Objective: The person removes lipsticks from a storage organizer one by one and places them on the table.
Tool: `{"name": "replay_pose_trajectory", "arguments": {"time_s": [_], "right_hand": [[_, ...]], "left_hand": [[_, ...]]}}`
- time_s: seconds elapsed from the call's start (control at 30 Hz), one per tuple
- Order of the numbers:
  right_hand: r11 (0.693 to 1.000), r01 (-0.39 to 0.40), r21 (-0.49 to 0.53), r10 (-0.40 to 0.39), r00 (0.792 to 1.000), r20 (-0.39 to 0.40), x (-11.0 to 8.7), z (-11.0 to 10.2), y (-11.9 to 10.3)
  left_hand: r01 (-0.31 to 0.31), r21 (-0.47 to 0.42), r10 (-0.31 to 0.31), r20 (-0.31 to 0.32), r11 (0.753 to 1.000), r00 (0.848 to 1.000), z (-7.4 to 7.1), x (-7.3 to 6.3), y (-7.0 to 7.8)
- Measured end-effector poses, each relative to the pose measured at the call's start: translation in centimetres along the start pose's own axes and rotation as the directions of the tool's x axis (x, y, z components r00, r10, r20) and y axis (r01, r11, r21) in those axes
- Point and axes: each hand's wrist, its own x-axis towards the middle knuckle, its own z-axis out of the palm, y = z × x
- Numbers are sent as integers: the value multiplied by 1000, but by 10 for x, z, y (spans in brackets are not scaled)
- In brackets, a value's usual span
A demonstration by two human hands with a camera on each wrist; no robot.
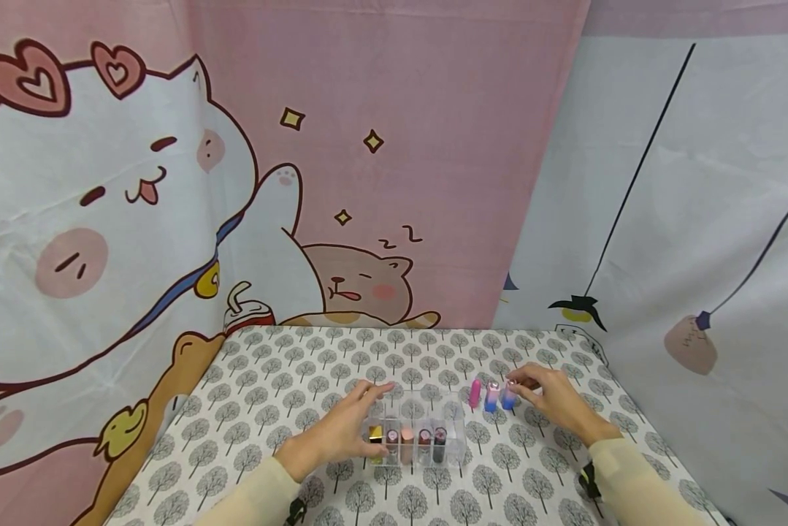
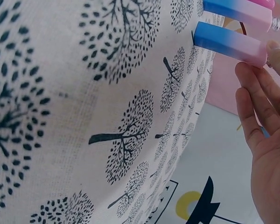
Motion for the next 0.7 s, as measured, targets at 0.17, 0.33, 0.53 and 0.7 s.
{"name": "replay_pose_trajectory", "arguments": {"time_s": [0.17, 0.33, 0.53, 0.7], "right_hand": [[1000, 16, 7, -16, 1000, 1, 0, 0, 0], [999, 32, 5, -32, 999, -2, -1, -1, 0], [999, 45, -5, -45, 999, -17, -2, -1, -1], [998, 47, -40, -49, 998, -36, -2, -2, -4]], "left_hand": [[-3, 1, 3, 0, 1000, 1000, 1, 0, -1], [-11, 4, 11, -2, 1000, 1000, 0, 0, -1], [-9, 5, 9, -1, 1000, 1000, 1, -1, -1], [-4, 5, 4, -1, 1000, 1000, 1, 0, -1]]}}
